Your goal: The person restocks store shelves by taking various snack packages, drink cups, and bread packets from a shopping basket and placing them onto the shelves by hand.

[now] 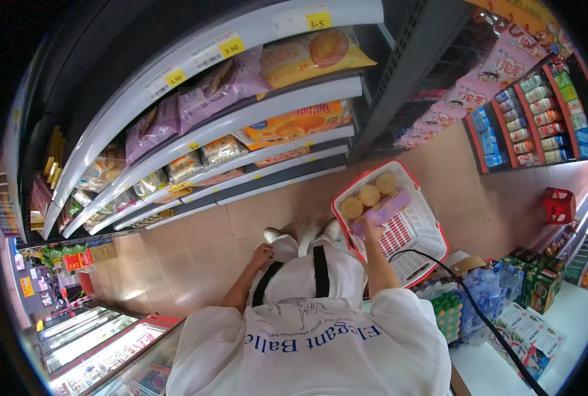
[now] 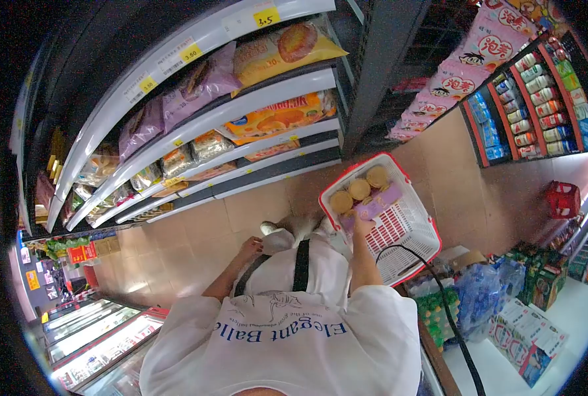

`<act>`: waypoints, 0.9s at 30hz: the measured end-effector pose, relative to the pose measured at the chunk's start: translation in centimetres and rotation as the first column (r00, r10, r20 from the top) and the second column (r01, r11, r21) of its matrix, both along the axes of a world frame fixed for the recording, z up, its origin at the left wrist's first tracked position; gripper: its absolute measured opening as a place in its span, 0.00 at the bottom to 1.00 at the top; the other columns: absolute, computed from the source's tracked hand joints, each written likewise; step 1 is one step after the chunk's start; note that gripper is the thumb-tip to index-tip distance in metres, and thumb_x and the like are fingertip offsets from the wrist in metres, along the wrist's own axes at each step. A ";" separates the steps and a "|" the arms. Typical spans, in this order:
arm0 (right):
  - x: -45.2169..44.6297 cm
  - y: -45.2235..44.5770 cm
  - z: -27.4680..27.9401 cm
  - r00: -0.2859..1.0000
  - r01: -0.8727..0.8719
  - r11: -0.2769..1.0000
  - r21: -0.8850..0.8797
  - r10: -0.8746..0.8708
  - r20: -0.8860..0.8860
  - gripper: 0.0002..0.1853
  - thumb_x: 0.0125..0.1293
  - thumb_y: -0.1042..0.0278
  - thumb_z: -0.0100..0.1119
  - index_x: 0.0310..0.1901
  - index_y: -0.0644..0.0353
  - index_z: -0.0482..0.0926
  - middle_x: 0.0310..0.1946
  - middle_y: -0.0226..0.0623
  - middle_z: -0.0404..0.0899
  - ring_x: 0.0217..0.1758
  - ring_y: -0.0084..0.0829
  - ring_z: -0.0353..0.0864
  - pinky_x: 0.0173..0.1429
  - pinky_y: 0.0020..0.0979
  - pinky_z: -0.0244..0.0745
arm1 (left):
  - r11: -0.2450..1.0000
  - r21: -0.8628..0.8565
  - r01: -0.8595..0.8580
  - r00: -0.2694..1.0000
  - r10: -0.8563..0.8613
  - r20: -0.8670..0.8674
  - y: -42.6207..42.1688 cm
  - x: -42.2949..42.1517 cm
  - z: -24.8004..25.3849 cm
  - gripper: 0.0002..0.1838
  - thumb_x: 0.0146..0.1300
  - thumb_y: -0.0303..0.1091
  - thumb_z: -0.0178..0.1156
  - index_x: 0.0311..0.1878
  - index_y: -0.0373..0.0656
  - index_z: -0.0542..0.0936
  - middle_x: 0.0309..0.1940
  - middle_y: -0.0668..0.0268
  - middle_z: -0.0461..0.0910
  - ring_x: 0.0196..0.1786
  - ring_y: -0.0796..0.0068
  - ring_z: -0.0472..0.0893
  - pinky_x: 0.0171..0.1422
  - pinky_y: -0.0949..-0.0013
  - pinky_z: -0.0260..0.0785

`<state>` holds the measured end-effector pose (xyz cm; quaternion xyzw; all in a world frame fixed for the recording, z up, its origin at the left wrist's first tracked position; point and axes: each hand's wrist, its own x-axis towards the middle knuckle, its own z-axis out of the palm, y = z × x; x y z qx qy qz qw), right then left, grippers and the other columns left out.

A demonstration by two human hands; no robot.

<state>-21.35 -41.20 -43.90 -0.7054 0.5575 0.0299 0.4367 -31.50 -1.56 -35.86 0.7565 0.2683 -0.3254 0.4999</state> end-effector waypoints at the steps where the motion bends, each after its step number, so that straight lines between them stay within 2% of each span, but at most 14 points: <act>1: 0.1 -0.5 -1.4 0.997 -0.042 0.999 -0.010 0.042 -0.059 0.47 0.32 0.48 0.73 0.50 0.74 0.63 0.46 0.53 0.70 0.50 0.44 0.72 0.52 0.38 0.69 | 1.000 0.001 -0.002 1.000 0.002 0.002 -0.2 0.2 0.5 0.14 0.58 0.31 0.50 0.47 0.39 0.72 0.35 0.58 0.79 0.34 0.71 0.80 0.39 0.69 0.72; 5: -0.2 -3.2 -7.4 0.997 -0.062 0.992 0.111 0.057 0.048 0.45 0.36 0.55 0.74 0.51 0.74 0.60 0.43 0.51 0.72 0.46 0.40 0.75 0.44 0.38 0.75 | 0.998 -0.008 -0.055 0.998 0.055 -0.031 -0.2 0.5 -0.2 0.15 0.56 0.31 0.53 0.46 0.39 0.72 0.34 0.59 0.79 0.33 0.71 0.79 0.38 0.69 0.72; 7: -1.1 -4.4 -9.9 0.957 -0.109 0.871 0.478 -0.037 0.287 0.55 0.29 0.59 0.78 0.55 0.80 0.53 0.49 0.55 0.67 0.51 0.42 0.71 0.52 0.36 0.71 | 0.998 -0.019 -0.066 0.997 0.066 -0.032 0.1 0.1 -1.2 0.15 0.55 0.32 0.54 0.46 0.38 0.72 0.33 0.59 0.79 0.33 0.71 0.79 0.38 0.69 0.73; 8: -1.5 -4.0 -10.6 0.955 -0.134 0.868 0.479 -0.016 0.296 0.55 0.29 0.59 0.78 0.55 0.80 0.53 0.49 0.55 0.67 0.51 0.42 0.71 0.52 0.36 0.71 | 0.994 -0.069 -0.088 0.996 0.087 -0.011 0.1 0.0 -1.2 0.15 0.55 0.32 0.54 0.46 0.38 0.72 0.33 0.59 0.79 0.33 0.71 0.79 0.38 0.69 0.73; 10: -0.8 -3.3 -11.3 0.900 0.058 0.814 0.578 -0.293 0.322 0.56 0.29 0.61 0.78 0.56 0.79 0.51 0.48 0.52 0.69 0.49 0.41 0.73 0.50 0.37 0.73 | 0.985 -0.119 -0.124 0.991 0.129 0.028 -0.2 0.3 -1.2 0.16 0.55 0.33 0.54 0.46 0.38 0.72 0.32 0.59 0.79 0.32 0.71 0.79 0.38 0.69 0.73; 11: 0.1 -2.6 -9.1 0.901 0.034 0.813 0.581 -0.277 0.334 0.56 0.29 0.61 0.78 0.56 0.79 0.51 0.48 0.52 0.69 0.49 0.41 0.73 0.50 0.37 0.73 | 0.996 -0.042 -0.073 0.997 0.074 0.019 -0.5 0.7 -1.2 0.16 0.54 0.33 0.54 0.46 0.38 0.72 0.32 0.59 0.79 0.32 0.72 0.79 0.38 0.69 0.73; 14: 1.4 -0.8 -2.8 0.983 0.122 0.938 0.326 -0.159 0.090 0.55 0.34 0.62 0.75 0.57 0.80 0.47 0.46 0.50 0.71 0.47 0.40 0.74 0.50 0.36 0.73 | 0.997 -0.012 -0.080 0.996 0.080 0.035 -0.5 1.2 -1.4 0.15 0.55 0.33 0.54 0.45 0.38 0.73 0.32 0.59 0.79 0.32 0.72 0.79 0.38 0.70 0.73; 16: 1.2 -1.7 -3.9 0.946 -0.253 0.966 0.052 0.258 -0.197 0.51 0.37 0.59 0.73 0.57 0.79 0.51 0.45 0.51 0.72 0.47 0.43 0.75 0.50 0.36 0.73 | 0.981 -0.114 -0.159 0.984 0.168 0.065 -0.1 1.1 -1.3 0.14 0.55 0.32 0.54 0.44 0.38 0.73 0.31 0.59 0.79 0.32 0.72 0.79 0.38 0.71 0.73; 17: 1.1 -2.6 -5.5 0.945 -0.260 0.964 0.054 0.266 -0.192 0.51 0.37 0.59 0.73 0.57 0.79 0.51 0.45 0.51 0.72 0.47 0.43 0.75 0.50 0.36 0.73 | 0.980 -0.111 -0.166 0.982 0.175 0.070 -0.1 1.5 -0.5 0.14 0.55 0.32 0.54 0.44 0.38 0.73 0.31 0.59 0.79 0.32 0.72 0.79 0.38 0.71 0.73; 20: 1.7 -7.0 -9.8 0.963 -0.267 0.951 0.159 0.270 0.002 0.39 0.44 0.57 0.68 0.51 0.75 0.61 0.44 0.51 0.73 0.47 0.45 0.74 0.50 0.38 0.71 | 0.977 -0.117 -0.179 0.967 0.197 0.159 -0.3 3.9 0.8 0.12 0.57 0.30 0.52 0.44 0.38 0.72 0.31 0.59 0.78 0.32 0.72 0.79 0.37 0.70 0.73; 22: 2.2 -6.7 -10.3 0.959 -0.274 0.933 0.235 0.248 0.134 0.31 0.48 0.55 0.64 0.47 0.72 0.68 0.44 0.51 0.73 0.48 0.46 0.74 0.50 0.40 0.70 | 0.924 -0.307 -0.227 0.854 0.341 0.394 0.4 5.8 0.4 0.10 0.57 0.26 0.50 0.43 0.37 0.72 0.32 0.60 0.77 0.32 0.72 0.79 0.38 0.70 0.72; 24: 4.6 -3.7 -3.4 0.959 0.088 0.989 -0.123 -0.050 0.279 0.19 0.48 0.65 0.63 0.38 0.68 0.72 0.35 0.46 0.75 0.37 0.35 0.74 0.44 0.32 0.68 | 0.910 -0.311 -0.275 0.756 0.405 0.514 0.5 8.9 3.0 0.09 0.58 0.24 0.48 0.42 0.37 0.72 0.32 0.61 0.76 0.31 0.74 0.77 0.39 0.70 0.72; 26: 6.7 -0.4 8.1 0.766 0.091 0.914 -0.396 0.189 0.614 0.20 0.47 0.69 0.61 0.40 0.72 0.70 0.37 0.46 0.74 0.38 0.35 0.74 0.43 0.33 0.69 | 0.864 -0.408 -0.294 0.601 0.500 0.624 2.6 12.3 0.6 0.07 0.59 0.25 0.49 0.41 0.38 0.72 0.32 0.63 0.76 0.32 0.76 0.76 0.39 0.72 0.70; 27: 7.6 0.8 12.3 0.780 0.023 0.939 -0.343 0.198 0.594 0.19 0.49 0.70 0.59 0.41 0.72 0.70 0.39 0.46 0.74 0.39 0.35 0.73 0.45 0.34 0.68 | 0.862 -0.355 -0.362 0.542 0.505 0.672 3.5 14.0 1.6 0.07 0.60 0.26 0.49 0.40 0.38 0.73 0.33 0.64 0.75 0.32 0.76 0.75 0.39 0.73 0.69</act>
